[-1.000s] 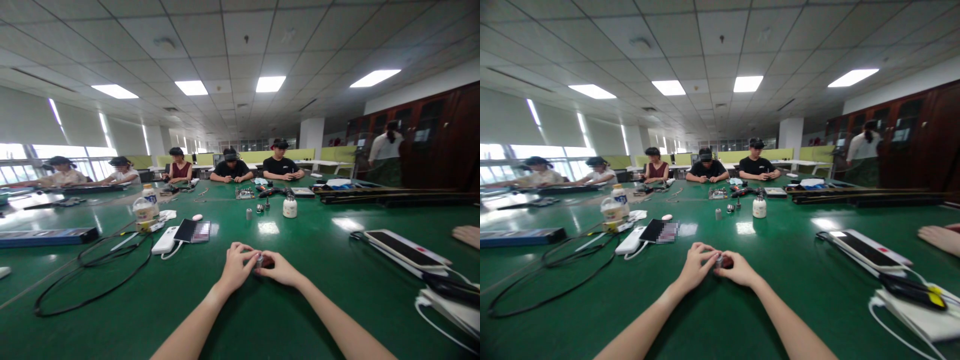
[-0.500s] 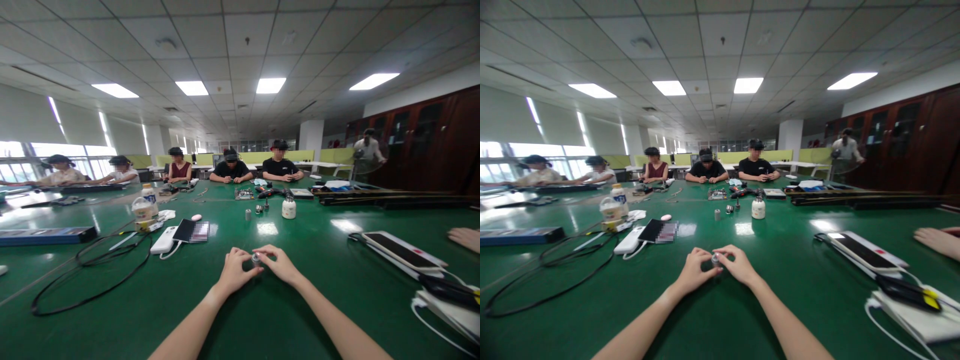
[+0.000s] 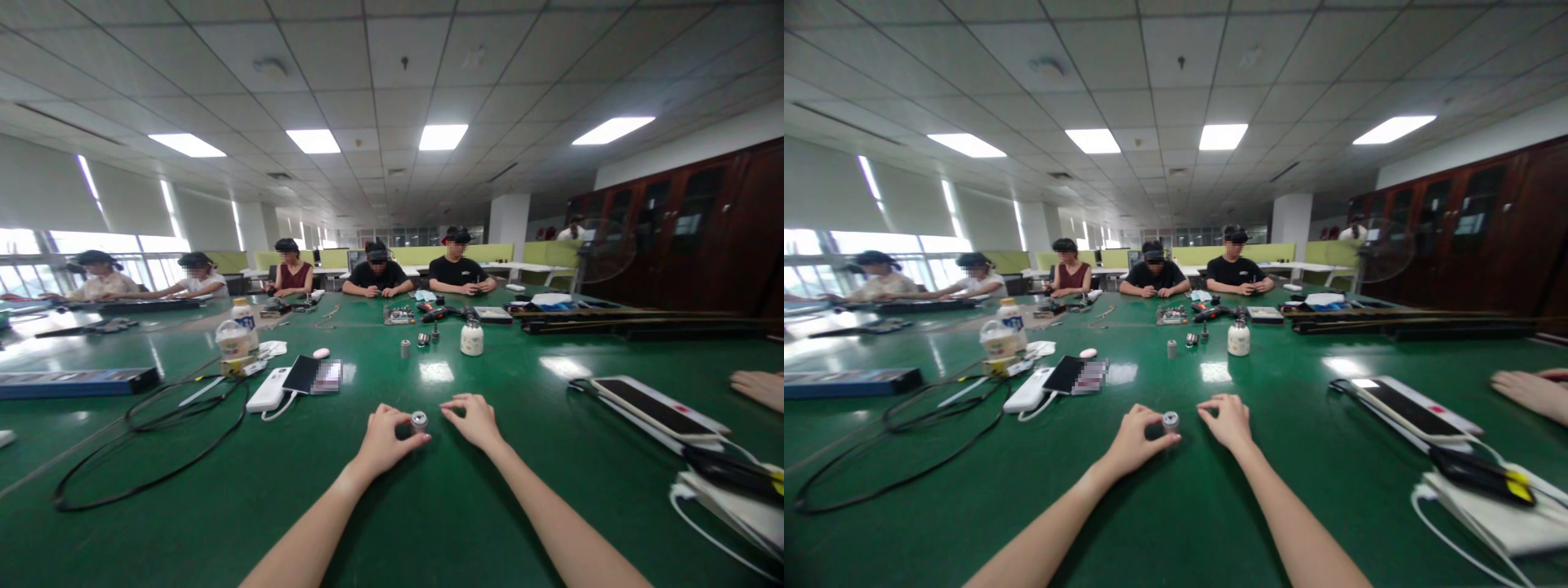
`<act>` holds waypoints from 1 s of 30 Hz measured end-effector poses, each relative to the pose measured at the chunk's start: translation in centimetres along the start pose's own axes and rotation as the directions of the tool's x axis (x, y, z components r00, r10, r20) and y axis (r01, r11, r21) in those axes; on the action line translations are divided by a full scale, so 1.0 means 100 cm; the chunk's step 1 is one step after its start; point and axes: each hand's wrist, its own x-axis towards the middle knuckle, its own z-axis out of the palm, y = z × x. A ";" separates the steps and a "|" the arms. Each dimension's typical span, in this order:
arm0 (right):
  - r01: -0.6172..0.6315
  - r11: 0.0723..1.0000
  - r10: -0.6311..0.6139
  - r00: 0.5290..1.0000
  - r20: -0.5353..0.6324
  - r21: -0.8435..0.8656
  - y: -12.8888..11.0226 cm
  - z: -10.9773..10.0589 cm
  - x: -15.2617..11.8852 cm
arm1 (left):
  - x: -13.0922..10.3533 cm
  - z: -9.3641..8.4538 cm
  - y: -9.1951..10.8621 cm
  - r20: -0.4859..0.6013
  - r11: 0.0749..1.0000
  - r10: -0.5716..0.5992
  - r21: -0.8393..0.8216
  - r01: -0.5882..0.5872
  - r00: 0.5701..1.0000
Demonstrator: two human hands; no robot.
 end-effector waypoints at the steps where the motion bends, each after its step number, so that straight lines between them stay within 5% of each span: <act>1: -0.023 0.999 0.023 1.000 0.011 -0.026 0.005 -0.001 -0.001 | 0.000 0.000 0.000 0.000 1.000 -0.001 -0.002 0.001 1.000; 7: -0.060 0.997 0.061 0.997 0.036 -0.045 0.009 -0.002 0.000 | 0.000 -0.001 0.000 0.014 1.000 0.008 -0.010 -0.008 1.000; 18: 0.170 0.942 -0.213 0.969 0.127 0.288 -0.051 0.010 -0.013 | 0.002 0.002 -0.004 0.030 1.000 0.009 -0.008 -0.009 1.000; 30: 0.127 0.918 -0.198 0.968 0.155 0.376 -0.055 0.011 -0.017 | 0.000 0.003 -0.004 0.020 0.999 -0.001 -0.041 0.002 1.000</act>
